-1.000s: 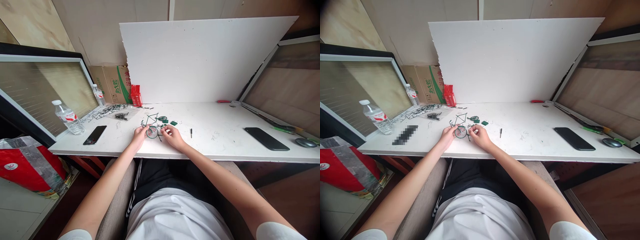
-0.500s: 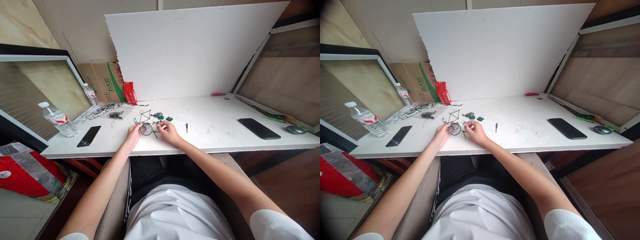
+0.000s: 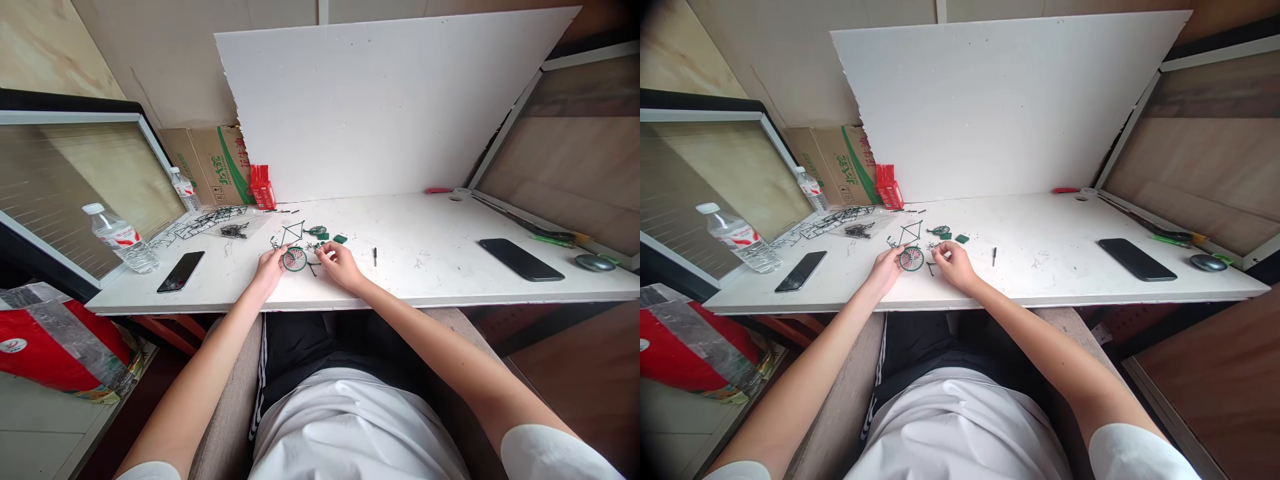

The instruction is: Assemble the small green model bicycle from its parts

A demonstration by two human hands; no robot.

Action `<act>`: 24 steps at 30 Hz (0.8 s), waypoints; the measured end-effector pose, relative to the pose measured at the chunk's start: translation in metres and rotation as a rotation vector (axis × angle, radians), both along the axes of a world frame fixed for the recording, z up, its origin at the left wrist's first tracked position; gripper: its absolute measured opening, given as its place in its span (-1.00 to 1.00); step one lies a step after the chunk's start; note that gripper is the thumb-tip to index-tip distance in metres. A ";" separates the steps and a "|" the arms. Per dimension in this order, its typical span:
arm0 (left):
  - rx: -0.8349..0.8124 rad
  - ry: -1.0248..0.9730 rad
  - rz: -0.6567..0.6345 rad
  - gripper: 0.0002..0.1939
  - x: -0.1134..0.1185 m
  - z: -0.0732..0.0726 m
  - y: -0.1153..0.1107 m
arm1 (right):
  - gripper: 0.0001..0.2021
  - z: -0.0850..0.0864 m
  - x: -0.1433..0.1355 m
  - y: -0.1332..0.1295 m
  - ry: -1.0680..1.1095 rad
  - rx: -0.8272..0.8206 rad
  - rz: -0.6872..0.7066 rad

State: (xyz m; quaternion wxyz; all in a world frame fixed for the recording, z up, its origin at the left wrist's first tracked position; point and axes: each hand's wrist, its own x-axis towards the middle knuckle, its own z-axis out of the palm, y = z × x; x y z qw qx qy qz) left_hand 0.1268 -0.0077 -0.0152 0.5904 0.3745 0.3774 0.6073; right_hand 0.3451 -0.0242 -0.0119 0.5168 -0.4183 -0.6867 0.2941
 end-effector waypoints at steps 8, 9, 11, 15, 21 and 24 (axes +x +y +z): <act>-0.007 -0.001 0.002 -0.66 0.001 -0.001 0.000 | -0.63 -0.002 0.001 0.002 -0.021 0.017 -0.007; -0.004 -0.002 -0.001 -0.66 0.001 -0.001 0.000 | -0.63 -0.002 0.001 0.002 -0.021 0.016 -0.006; 0.008 0.003 -0.006 -0.65 0.001 -0.002 0.000 | -0.62 -0.002 0.001 0.002 -0.019 0.018 0.003; 0.011 0.014 -0.008 -0.64 0.002 -0.003 -0.002 | -0.60 -0.002 0.000 0.002 -0.011 0.005 0.023; 0.037 0.069 -0.046 -0.55 0.002 -0.002 -0.004 | -0.61 0.002 0.000 -0.002 -0.018 -0.043 0.091; 0.052 0.096 -0.059 -0.53 0.002 -0.002 -0.005 | -0.63 0.003 0.000 -0.003 -0.039 -0.056 0.098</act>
